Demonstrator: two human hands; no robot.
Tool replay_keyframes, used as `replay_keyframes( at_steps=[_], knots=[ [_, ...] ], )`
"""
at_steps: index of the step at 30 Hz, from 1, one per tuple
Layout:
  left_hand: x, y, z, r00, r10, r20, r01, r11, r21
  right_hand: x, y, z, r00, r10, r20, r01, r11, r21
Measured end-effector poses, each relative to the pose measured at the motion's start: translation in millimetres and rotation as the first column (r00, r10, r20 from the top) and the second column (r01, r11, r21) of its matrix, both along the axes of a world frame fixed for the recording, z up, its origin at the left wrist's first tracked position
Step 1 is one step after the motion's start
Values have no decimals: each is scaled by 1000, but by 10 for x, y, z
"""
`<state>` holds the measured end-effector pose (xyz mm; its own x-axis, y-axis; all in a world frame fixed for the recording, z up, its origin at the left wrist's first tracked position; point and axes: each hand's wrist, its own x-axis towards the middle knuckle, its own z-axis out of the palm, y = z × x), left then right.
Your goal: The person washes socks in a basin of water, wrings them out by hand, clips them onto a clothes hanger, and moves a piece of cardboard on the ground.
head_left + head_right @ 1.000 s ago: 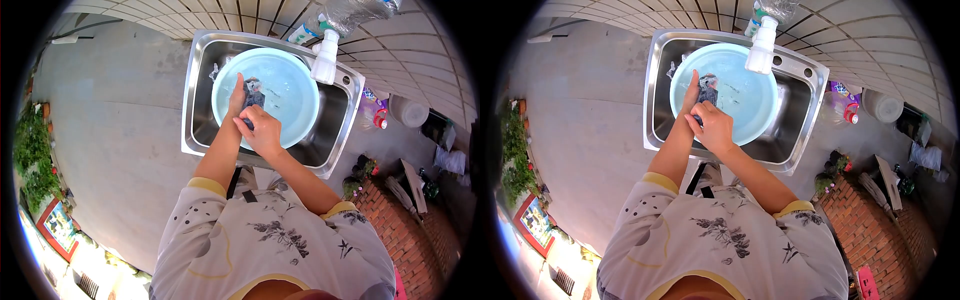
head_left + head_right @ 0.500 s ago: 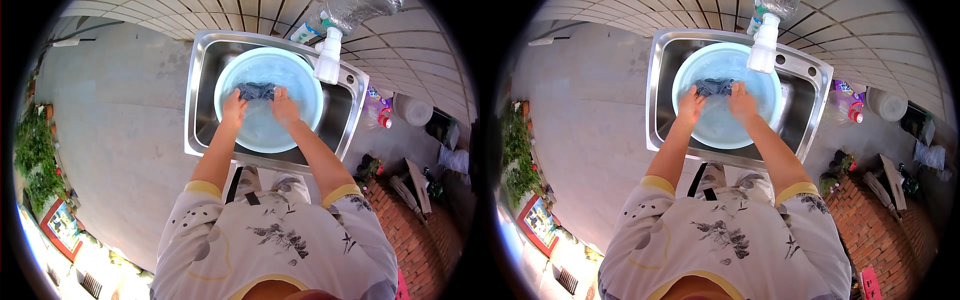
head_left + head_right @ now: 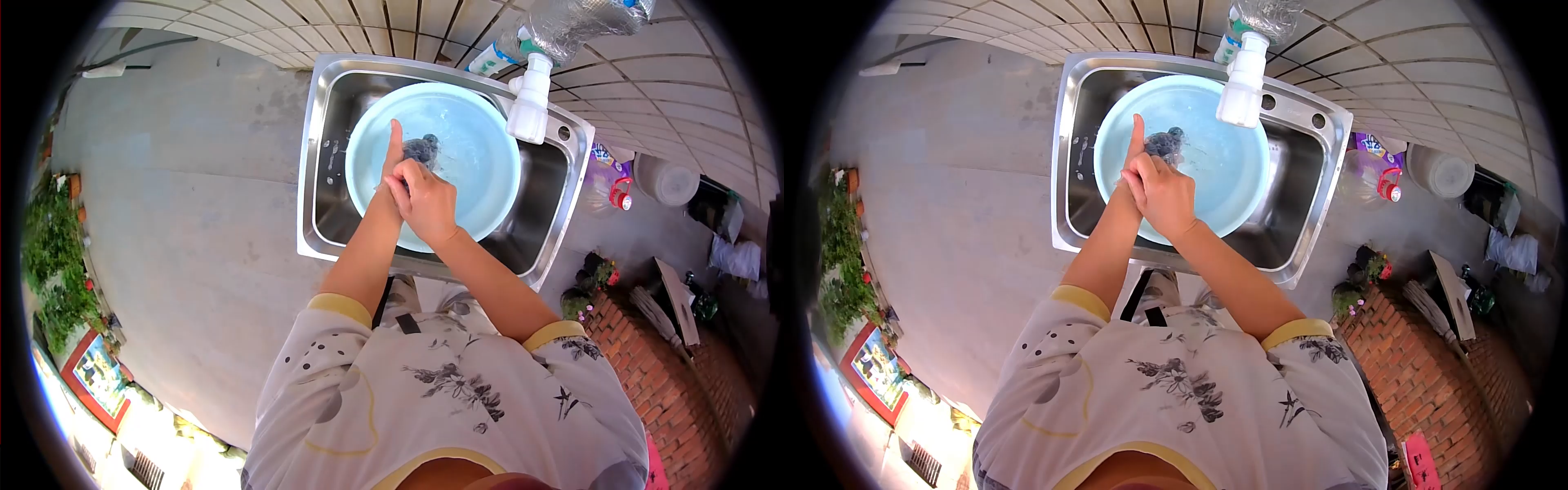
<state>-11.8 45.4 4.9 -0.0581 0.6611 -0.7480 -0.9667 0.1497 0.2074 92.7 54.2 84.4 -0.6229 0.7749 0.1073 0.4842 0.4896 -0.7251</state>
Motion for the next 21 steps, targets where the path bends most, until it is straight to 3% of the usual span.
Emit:
replay_keyframes(
  at_steps=[2,3,4,5,7,8,9,11,12,13,15,16,17,19,20,21],
  knots=[
    [152,2,-163,987,158,-31,-157,986,47,-102,169,-186,997,-40,-65,45,996,78],
    [260,-26,-200,972,233,-39,-230,971,62,-122,302,-300,995,-99,-1,99,995,-27],
    [297,61,203,973,136,-185,-166,973,-158,-122,446,-416,987,-149,68,157,979,-129],
    [278,105,350,965,75,-250,-138,959,-246,-104,603,-532,968,-250,13,243,926,-288],
    [275,94,492,934,-76,-349,-87,898,-431,71,762,-854,934,-305,188,356,842,-404],
    [166,-17,253,947,-5,-322,-96,951,-295,189,854,-1021,918,-282,279,385,801,-458],
    [70,-76,163,958,60,-281,-147,943,-298,260,874,-1129,897,-246,368,415,755,-508],
    [-104,-183,26,960,195,-202,-252,916,-313,324,746,-1174,897,-290,335,388,879,-277],
    [-144,-296,-176,975,143,-170,-182,952,-246,360,657,-1178,898,-310,313,370,916,-156],
    [-132,-313,-246,955,8,-296,-89,961,-261,394,599,-1184,924,-74,374,167,961,-220],
    [-68,-323,-360,818,-256,-515,90,942,-325,462,519,-1165,808,392,439,-230,897,-378],
    [-59,-308,-411,768,-257,-587,96,952,-292,457,579,-1162,934,266,236,-169,916,-363],
    [-8,-315,-460,848,-209,-487,81,959,-271,429,612,-1170,964,106,245,39,851,-523],
    [83,-255,-305,958,-109,-263,46,970,-237,163,689,-786,915,-199,350,401,520,-754],
    [93,-207,-245,966,-76,-249,34,985,-167,168,519,-1109,967,-161,199,251,745,-618],
    [112,-154,-211,973,-45,-228,24,995,-93,110,395,-946,990,-136,45,141,864,-484]
  ],
)
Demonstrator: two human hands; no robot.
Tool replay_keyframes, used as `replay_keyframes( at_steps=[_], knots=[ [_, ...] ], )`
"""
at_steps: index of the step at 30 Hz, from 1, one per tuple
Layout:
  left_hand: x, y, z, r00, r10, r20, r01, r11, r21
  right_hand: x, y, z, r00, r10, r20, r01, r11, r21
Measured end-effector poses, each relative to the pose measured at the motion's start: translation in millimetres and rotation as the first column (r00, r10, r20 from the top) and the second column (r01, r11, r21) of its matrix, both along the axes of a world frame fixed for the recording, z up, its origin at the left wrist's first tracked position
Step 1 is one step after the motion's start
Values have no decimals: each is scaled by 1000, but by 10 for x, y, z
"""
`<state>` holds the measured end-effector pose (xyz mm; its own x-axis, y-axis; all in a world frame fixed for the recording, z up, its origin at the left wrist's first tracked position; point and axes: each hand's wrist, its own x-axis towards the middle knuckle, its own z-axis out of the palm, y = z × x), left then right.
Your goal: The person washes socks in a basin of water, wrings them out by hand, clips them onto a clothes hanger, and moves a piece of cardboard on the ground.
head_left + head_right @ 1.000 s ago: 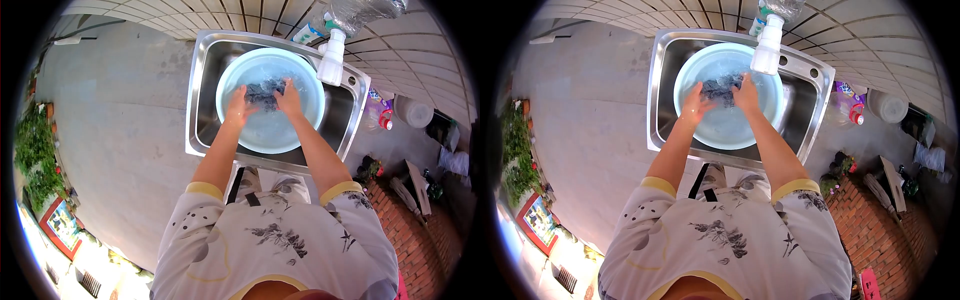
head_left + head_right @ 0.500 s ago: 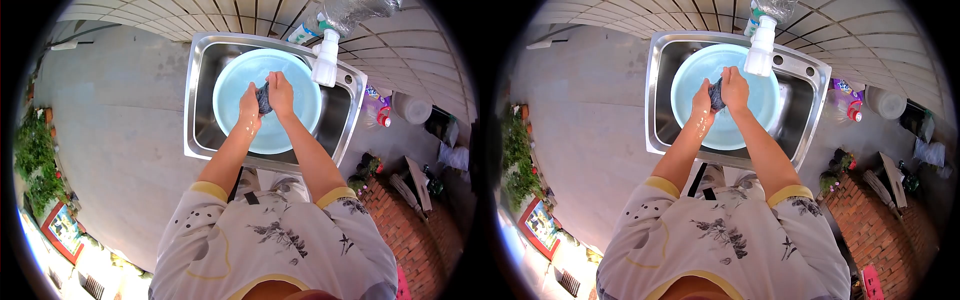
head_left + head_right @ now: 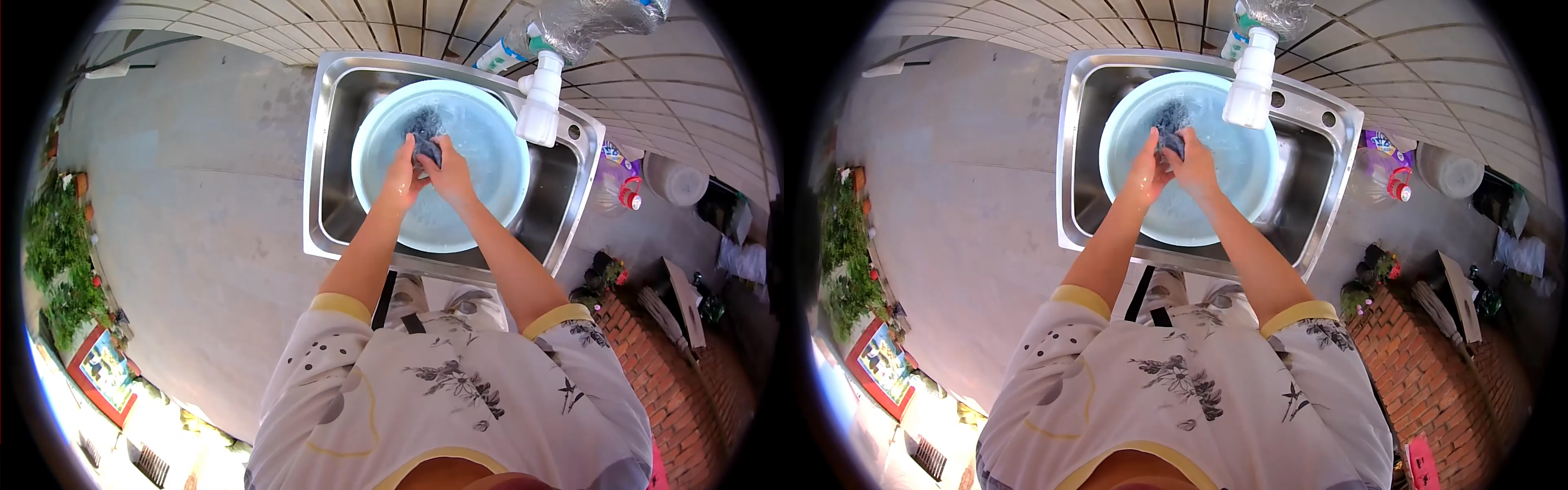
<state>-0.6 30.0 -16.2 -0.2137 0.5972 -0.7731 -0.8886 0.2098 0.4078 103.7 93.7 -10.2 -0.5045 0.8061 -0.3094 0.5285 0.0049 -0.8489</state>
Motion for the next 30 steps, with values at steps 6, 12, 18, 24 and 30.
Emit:
replay_keyframes(
  at_steps=[6,12,18,24,30],
  knots=[
    [-183,220,211,959,114,260,-122,992,16,-34,-474,1065,988,141,60,-153,893,424],
    [280,221,562,982,183,-49,-189,962,-195,-91,386,231,952,-57,300,-20,969,246],
    [-100,-121,250,932,-80,-354,-6,972,-235,317,427,-73,964,-220,149,194,966,170],
    [-37,-185,33,847,-226,-482,51,936,-349,295,203,-332,958,108,266,-173,956,235],
    [-83,-46,10,984,150,93,-139,984,-110,-98,-301,644,999,32,-13,-28,960,278]
  ],
)
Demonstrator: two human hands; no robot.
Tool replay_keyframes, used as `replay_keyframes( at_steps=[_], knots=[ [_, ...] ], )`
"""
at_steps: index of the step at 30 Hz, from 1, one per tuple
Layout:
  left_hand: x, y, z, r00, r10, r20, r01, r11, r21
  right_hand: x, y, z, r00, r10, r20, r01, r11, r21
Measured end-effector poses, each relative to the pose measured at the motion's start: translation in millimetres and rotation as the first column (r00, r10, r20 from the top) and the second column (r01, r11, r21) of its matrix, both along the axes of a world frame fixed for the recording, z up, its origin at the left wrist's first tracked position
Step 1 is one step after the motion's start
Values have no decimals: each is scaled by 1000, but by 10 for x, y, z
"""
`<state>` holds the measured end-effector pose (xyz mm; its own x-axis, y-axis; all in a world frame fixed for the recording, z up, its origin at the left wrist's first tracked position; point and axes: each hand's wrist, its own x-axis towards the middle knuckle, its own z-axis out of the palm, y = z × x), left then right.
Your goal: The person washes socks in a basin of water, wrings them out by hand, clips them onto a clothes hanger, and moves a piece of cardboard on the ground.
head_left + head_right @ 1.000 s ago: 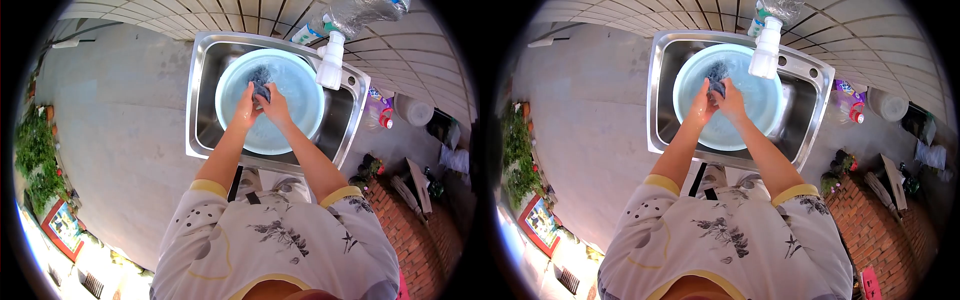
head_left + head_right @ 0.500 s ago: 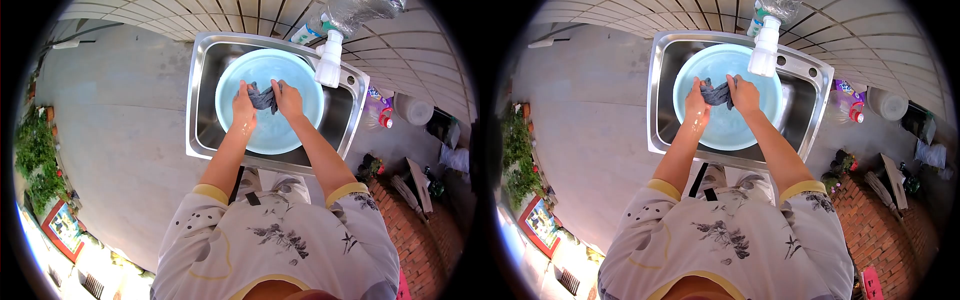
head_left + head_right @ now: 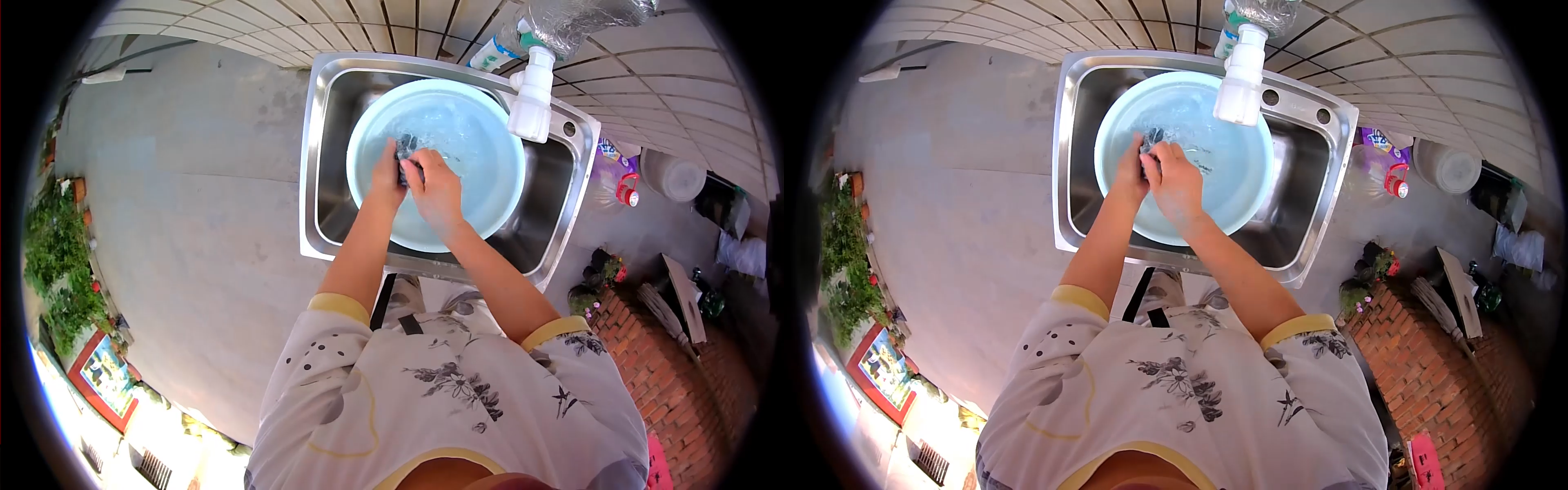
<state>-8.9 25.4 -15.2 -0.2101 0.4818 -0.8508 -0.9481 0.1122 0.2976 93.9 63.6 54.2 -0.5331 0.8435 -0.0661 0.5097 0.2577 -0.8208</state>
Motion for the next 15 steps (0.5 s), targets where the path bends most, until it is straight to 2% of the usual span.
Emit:
replay_keyframes(
  at_steps=[1,4,5,8,9,11,13,14,15],
  knots=[
    [-43,-38,-100,999,-9,42,5,995,101,10,-151,173,998,61,-15,-58,984,167],
    [-131,-131,-546,987,-72,145,7,914,405,21,-222,255,996,91,-4,-88,967,239],
    [41,122,498,960,-247,-134,227,963,-146,-24,-133,201,999,19,41,-28,972,233],
    [350,198,392,996,-17,-85,6,991,-135,-100,334,-120,985,-118,126,105,989,106],
    [408,241,449,995,-7,-100,-16,974,-228,-95,463,-265,982,-107,153,87,988,128],
    [323,109,437,984,-67,-165,42,988,-149,64,571,-579,970,-93,224,57,985,163],
    [43,-32,288,965,-81,-250,64,995,-79,316,642,-761,965,-177,192,171,984,49],
    [-43,-140,195,947,-160,-278,131,984,-117,397,645,-849,961,-211,177,217,976,-15],
    [-115,-190,187,922,-239,-304,199,967,-156,440,631,-929,927,-310,210,315,949,11]
  ],
)
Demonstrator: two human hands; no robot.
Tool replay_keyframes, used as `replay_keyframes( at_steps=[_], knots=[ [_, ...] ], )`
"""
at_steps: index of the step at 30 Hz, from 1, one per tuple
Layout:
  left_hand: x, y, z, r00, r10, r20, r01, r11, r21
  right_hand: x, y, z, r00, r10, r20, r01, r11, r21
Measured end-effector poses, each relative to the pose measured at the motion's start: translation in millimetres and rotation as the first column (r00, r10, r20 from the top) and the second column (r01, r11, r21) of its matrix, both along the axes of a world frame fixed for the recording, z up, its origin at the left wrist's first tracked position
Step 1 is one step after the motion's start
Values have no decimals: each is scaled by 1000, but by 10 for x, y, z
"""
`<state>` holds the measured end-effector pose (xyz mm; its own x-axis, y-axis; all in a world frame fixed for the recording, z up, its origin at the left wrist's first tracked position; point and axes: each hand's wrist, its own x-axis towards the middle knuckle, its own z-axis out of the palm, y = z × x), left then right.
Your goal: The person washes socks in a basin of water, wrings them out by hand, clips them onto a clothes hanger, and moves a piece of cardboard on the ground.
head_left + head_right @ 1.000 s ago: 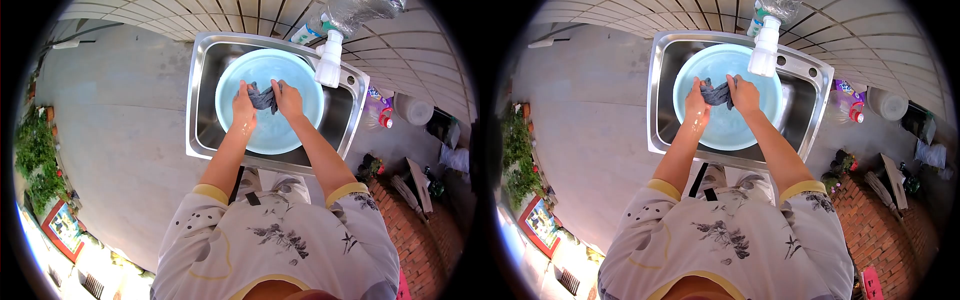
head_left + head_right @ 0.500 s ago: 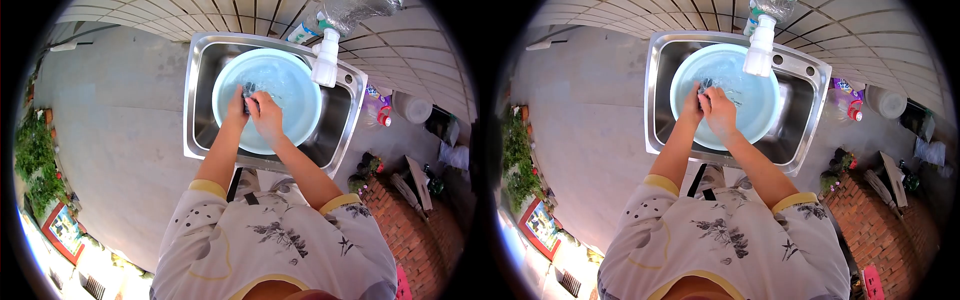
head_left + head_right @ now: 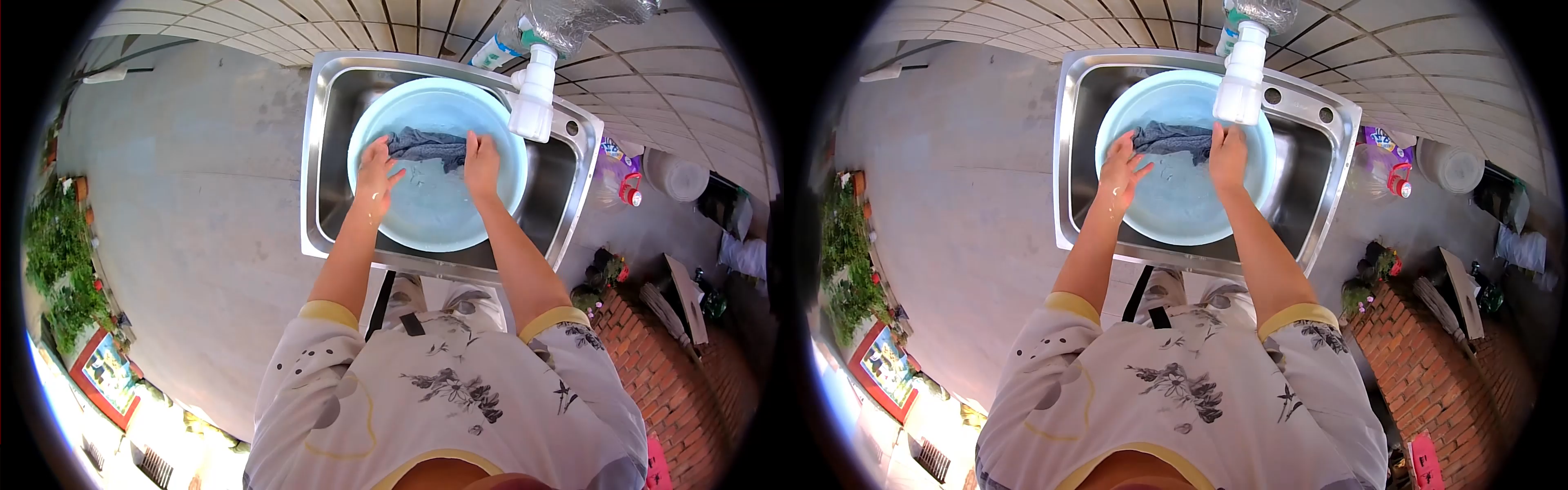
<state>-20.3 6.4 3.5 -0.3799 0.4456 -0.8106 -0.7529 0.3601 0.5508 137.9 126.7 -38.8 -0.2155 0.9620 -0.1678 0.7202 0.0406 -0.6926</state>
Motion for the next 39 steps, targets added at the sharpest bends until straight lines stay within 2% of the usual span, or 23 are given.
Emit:
replay_keyframes(
  at_steps=[2,3,4,7,8,11,13,14,15,16,18,21,23,24,27,28,29,30,33,34,37,38,39],
  knots=[
    [-30,-98,-178,980,-198,5,197,978,-74,46,-270,-68,929,351,120,-366,921,136],
    [-17,-75,-173,980,-196,14,197,978,-72,68,-363,-35,840,504,200,-538,822,187],
    [17,-59,-166,981,-192,24,194,978,-73,103,-319,103,708,682,183,-672,730,-123],
    [110,33,-32,991,-133,17,134,990,-36,76,-81,-204,948,266,172,-282,957,72],
    [139,62,-63,993,-111,44,112,993,-31,5,-57,-207,996,9,89,-1,996,-91],
    [112,161,-19,983,-55,173,54,999,9,-248,-254,226,937,190,-292,-217,974,-62],
    [55,208,-104,961,-36,272,-2,990,138,-308,-531,939,889,338,-309,-336,940,59],
    [37,238,86,928,-37,372,-3,994,107,-293,-703,1202,872,400,-283,-376,917,136],
    [16,281,281,884,-36,466,0,997,77,-297,-800,1349,851,461,-252,-416,884,212],
    [-30,301,56,902,-81,425,-2,981,192,-332,-829,1381,856,469,-218,-415,875,251],
    [56,200,-176,833,-84,547,-119,938,325,-396,-859,1412,862,481,-160,-413,850,328],
    [356,161,-78,994,-92,57,65,929,364,-543,-571,1231,857,451,-249,-319,844,431],
    [546,367,435,907,292,303,-349,925,152,-651,-232,936,920,289,-265,-219,939,264],
    [585,397,471,904,332,270,-353,935,30,-645,-124,825,930,264,-255,-203,949,240],
    [403,159,120,941,259,217,-280,957,71,-421,57,407,964,214,-160,-192,971,145],
    [258,59,109,950,234,205,-272,944,184,-277,123,216,972,218,-92,-208,972,108],
    [106,6,125,982,163,95,-176,972,153,-159,161,65,973,227,-29,-224,972,74],
    [14,-65,74,992,108,70,-113,991,72,-62,148,-22,993,117,10,-117,988,97],
    [-16,-108,-64,999,-32,9,33,993,-117,82,-270,-73,863,485,138,-498,863,83],
    [-8,-91,-81,997,-76,-5,74,983,-170,135,-232,-62,727,668,156,-657,744,-122],
    [-3,-27,-31,993,-120,-22,117,988,-102,63,-50,-29,943,327,-64,-332,936,-118],
    [1,7,7,993,-117,12,117,989,-92,42,-63,6,967,252,29,-253,965,65],
    [-2,75,76,993,-114,42,117,990,-79,-16,-82,199,943,324,-73,-320,946,61]
  ],
)
